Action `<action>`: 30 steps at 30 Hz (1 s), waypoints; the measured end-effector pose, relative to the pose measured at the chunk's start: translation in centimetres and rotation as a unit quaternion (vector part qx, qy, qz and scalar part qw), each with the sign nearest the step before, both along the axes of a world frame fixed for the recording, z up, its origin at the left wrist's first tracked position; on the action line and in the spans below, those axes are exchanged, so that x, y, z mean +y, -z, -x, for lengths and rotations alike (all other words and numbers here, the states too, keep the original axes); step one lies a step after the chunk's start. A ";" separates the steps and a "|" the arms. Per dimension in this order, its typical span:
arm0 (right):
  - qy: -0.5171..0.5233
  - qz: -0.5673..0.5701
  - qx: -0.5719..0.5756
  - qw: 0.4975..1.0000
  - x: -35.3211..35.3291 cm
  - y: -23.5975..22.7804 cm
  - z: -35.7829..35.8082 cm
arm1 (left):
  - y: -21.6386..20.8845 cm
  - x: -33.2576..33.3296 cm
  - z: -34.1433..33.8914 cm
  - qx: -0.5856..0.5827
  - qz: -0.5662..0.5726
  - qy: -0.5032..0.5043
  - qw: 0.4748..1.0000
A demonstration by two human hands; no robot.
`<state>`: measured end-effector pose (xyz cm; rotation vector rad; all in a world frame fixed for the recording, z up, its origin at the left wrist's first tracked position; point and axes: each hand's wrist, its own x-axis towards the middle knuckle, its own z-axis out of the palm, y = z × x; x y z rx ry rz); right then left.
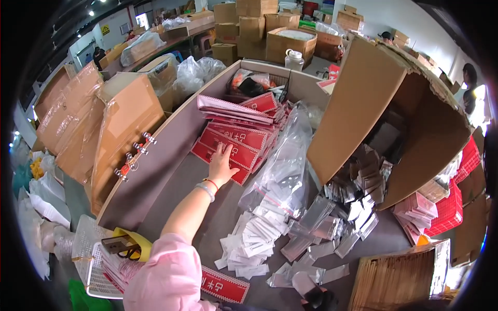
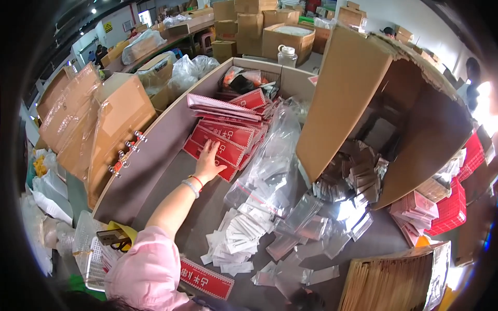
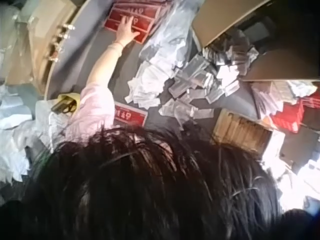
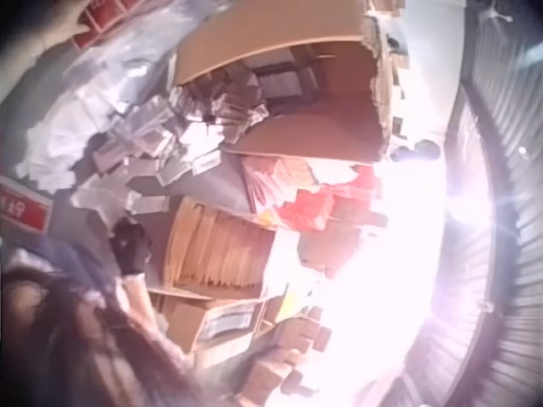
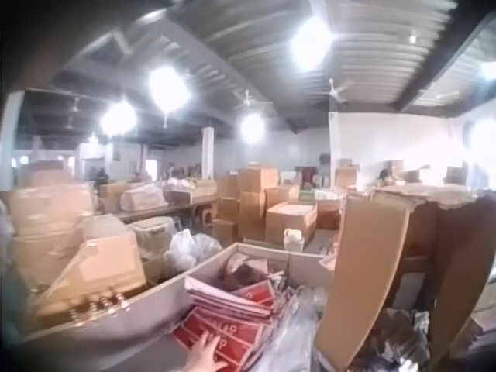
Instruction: Packing individual silver food packets into red branded pouches using a small stick.
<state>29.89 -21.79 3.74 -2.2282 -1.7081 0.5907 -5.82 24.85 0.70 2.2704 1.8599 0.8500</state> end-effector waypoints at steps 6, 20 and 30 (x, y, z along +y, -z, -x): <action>0.021 -0.126 -0.014 0.992 1.9 -2.6 1.6 | -6.1 -14.7 1.2 -0.085 0.056 0.143 0.984; -0.175 -0.132 -0.074 0.973 0.5 -2.3 4.5 | 0.0 -40.1 -4.3 0.017 0.169 0.041 0.985; -0.214 -0.070 -0.069 0.972 1.3 -1.7 6.2 | 1.0 -39.6 -3.1 -0.076 0.141 0.070 0.985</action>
